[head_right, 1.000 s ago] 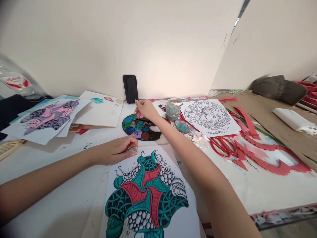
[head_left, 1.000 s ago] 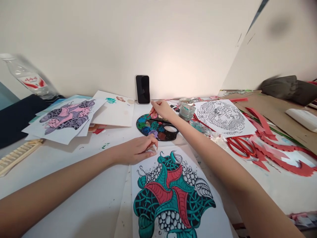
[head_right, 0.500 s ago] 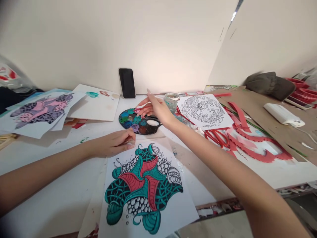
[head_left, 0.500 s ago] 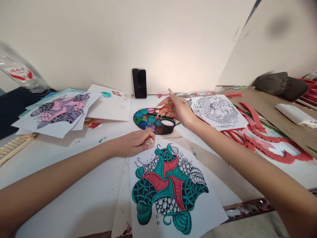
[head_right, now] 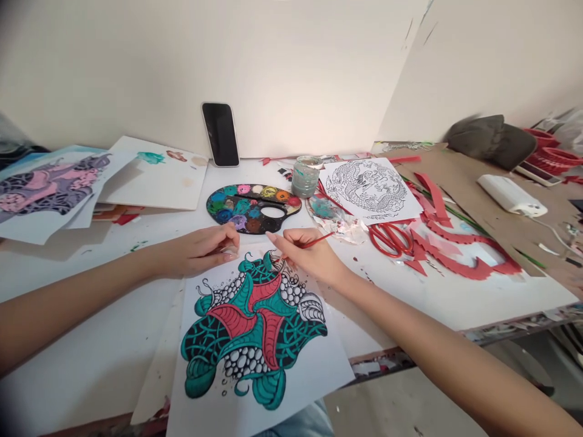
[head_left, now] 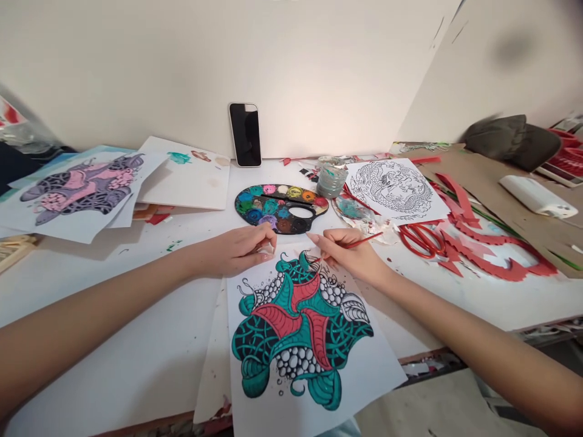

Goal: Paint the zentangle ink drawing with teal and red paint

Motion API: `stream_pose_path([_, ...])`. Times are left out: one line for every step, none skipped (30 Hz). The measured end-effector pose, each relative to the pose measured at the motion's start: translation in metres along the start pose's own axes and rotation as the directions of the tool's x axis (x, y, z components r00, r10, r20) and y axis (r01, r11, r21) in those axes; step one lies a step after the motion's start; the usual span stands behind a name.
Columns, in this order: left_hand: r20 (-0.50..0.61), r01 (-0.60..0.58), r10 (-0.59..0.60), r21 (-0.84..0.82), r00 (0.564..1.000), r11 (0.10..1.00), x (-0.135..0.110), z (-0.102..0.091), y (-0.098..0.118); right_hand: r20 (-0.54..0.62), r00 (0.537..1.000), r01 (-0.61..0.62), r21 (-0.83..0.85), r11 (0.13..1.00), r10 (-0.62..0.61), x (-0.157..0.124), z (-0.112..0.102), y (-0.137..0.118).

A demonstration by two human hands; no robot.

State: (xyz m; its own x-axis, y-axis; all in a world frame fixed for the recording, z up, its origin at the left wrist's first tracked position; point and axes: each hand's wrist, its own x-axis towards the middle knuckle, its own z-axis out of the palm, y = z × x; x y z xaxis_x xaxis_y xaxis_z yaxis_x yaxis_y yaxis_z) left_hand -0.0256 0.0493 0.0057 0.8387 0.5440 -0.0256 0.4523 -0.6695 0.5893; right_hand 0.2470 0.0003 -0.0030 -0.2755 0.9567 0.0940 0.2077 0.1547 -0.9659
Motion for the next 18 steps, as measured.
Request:
stream_pose_path([0.001, 0.002, -0.002, 0.007, 1.000, 1.000, 0.0001, -0.0002, 0.0006, 0.001, 0.999, 0.034, -0.035, 0.999, -0.033, -0.0002, 0.0005, 0.0004])
stream_pose_path([0.002, 0.003, -0.003, 0.013, 1.000, 1.000, 0.0002, -0.0005, 0.0014, 0.003, 0.998, 0.058, -0.056, 0.997, -0.058, -0.0005, 0.0010, 0.0010])
stream_pose_path([0.003, 0.005, -0.005, 0.017, 1.000, 1.000, 0.0002, -0.0007, 0.0022, 0.003, 0.997, 0.074, -0.071, 0.995, -0.074, -0.0009, 0.0014, 0.0019])
stream_pose_path([0.004, 0.007, -0.008, 0.018, 1.000, 1.000, 0.0003, -0.0009, 0.0030, 0.008, 0.997, 0.081, -0.083, 0.993, -0.081, -0.0013, 0.0017, 0.0029])
stream_pose_path([0.005, 0.012, -0.012, 0.017, 1.000, 1.000, 0.0004, -0.0011, 0.0038, 0.015, 0.996, 0.084, -0.096, 0.992, -0.083, -0.0017, 0.0018, 0.0039])
stream_pose_path([0.007, 0.019, -0.020, 0.015, 1.000, 1.000, 0.0005, -0.0012, 0.0045, 0.024, 0.996, 0.084, -0.111, 0.990, -0.082, -0.0021, 0.0016, 0.0047])
stream_pose_path([0.008, 0.026, -0.026, 0.014, 1.000, 1.000, 0.0005, -0.0012, 0.0049, 0.038, 0.996, 0.082, -0.127, 0.989, -0.078, -0.0024, 0.0014, 0.0052])
stream_pose_path([0.009, 0.032, -0.032, 0.012, 0.999, 0.999, 0.0006, -0.0012, 0.0052, 0.054, 0.996, 0.079, -0.142, 0.987, -0.072, -0.0027, 0.0010, 0.0054])
stream_pose_path([0.010, 0.035, -0.035, 0.010, 0.999, 0.999, 0.0007, -0.0012, 0.0053, 0.069, 0.995, 0.076, -0.153, 0.985, -0.066, -0.0029, 0.0006, 0.0052])
stream_pose_path([0.011, 0.034, -0.034, 0.008, 0.999, 0.999, 0.0009, -0.0010, 0.0053, 0.076, 0.995, 0.072, -0.155, 0.985, -0.061, -0.0029, 0.0002, 0.0047])
stream_pose_path([0.012, 0.030, -0.030, 0.005, 0.999, 1.000, 0.0011, -0.0009, 0.0052, 0.076, 0.996, 0.067, -0.148, 0.987, -0.056, -0.0028, 0.0000, 0.0041])
stream_pose_path([0.012, 0.027, -0.027, 0.001, 1.000, 1.000, 0.0012, -0.0008, 0.0051, 0.066, 0.996, 0.061, -0.135, 0.989, -0.052, -0.0025, -0.0001, 0.0035])
stream_pose_path([0.012, 0.024, -0.024, -0.001, 1.000, 1.000, 0.0013, -0.0007, 0.0051, 0.048, 0.997, 0.058, -0.123, 0.991, -0.053, -0.0023, -0.0002, 0.0028])
stream_pose_path([0.012, 0.023, -0.023, -0.003, 1.000, 1.000, 0.0014, -0.0007, 0.0051, 0.031, 0.998, 0.060, -0.120, 0.991, -0.057, -0.0020, -0.0001, 0.0023])
stream_pose_path([0.012, 0.024, -0.024, -0.002, 1.000, 1.000, 0.0014, -0.0008, 0.0053, 0.025, 0.998, 0.065, -0.124, 0.990, -0.063, -0.0018, 0.0000, 0.0020])
stream_pose_path([0.013, 0.025, -0.025, -0.001, 1.000, 1.000, 0.0013, -0.0010, 0.0056, 0.033, 0.997, 0.068, -0.136, 0.988, -0.064, -0.0017, 0.0000, 0.0017])
stream_pose_path([0.014, 0.025, -0.025, 0.001, 1.000, 1.000, 0.0011, -0.0012, 0.0059, 0.053, 0.997, 0.066, -0.148, 0.987, -0.059, -0.0016, 0.0001, 0.0016])
stream_pose_path([0.014, 0.024, -0.024, 0.003, 1.000, 1.000, 0.0009, -0.0014, 0.0062, 0.071, 0.996, 0.059, -0.157, 0.986, -0.048, -0.0016, 0.0001, 0.0017])
